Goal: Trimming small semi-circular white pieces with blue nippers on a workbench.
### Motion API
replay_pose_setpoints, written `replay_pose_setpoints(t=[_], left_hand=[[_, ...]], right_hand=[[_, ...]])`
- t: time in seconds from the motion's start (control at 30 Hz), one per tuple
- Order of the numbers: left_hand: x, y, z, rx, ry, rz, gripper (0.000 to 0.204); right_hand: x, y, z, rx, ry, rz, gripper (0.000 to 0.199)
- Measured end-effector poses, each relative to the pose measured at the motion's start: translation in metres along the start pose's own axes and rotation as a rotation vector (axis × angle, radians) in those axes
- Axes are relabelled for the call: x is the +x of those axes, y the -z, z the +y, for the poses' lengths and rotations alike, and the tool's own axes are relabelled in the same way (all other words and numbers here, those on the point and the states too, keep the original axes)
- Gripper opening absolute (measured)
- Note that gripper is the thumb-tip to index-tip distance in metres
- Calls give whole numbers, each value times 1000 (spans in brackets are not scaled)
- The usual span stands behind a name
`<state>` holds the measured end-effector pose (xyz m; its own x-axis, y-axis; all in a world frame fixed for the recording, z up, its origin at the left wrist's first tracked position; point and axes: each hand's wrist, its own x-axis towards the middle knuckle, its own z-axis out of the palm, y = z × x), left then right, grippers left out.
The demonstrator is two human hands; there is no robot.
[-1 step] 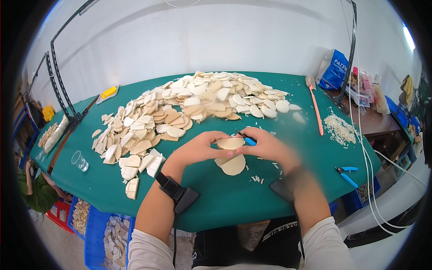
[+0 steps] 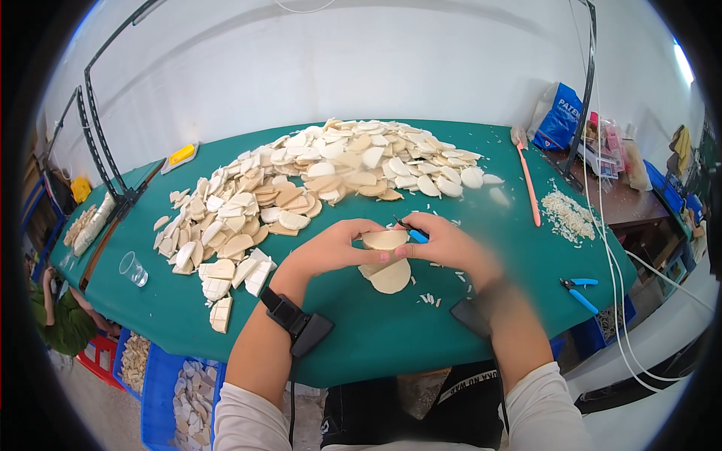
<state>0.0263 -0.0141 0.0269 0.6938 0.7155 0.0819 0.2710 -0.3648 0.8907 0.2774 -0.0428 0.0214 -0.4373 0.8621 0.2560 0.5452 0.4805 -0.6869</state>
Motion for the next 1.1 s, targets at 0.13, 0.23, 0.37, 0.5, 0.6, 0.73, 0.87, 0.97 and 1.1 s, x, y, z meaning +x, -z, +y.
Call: replay_pose_setpoints(t=[0.13, 0.23, 0.37, 0.5, 0.6, 0.73, 0.87, 0.97, 1.1], left_hand=[[0, -1, -2, -14, -2, -3, 60], [2, -1, -5, -27, -18, 1, 59], [2, 0, -6, -18, -8, 7, 59], [1, 0, -4, -25, -11, 3, 58], [1, 1, -3, -35, -23, -18, 60], [1, 2, -10, -26, -111, -2, 64], [-2, 1, 1, 95, 4, -10, 72], [-6, -2, 6, 217, 27, -22, 71], [-13, -17, 18, 534, -187, -40, 56]], right_hand=[[-1, 0, -1, 16, -19, 12, 61], [-1, 0, -1, 24, -34, 11, 60], [-1, -1, -1, 16, -37, 21, 60], [-1, -1, -2, 18, -30, 34, 59], [-1, 0, -5, 18, -42, 30, 57], [0, -1, -5, 66, -39, 19, 53], [0, -1, -5, 90, -74, 79, 49], [-1, -2, -10, 138, -134, 126, 46], [2, -2, -6, 137, -125, 241, 45]])
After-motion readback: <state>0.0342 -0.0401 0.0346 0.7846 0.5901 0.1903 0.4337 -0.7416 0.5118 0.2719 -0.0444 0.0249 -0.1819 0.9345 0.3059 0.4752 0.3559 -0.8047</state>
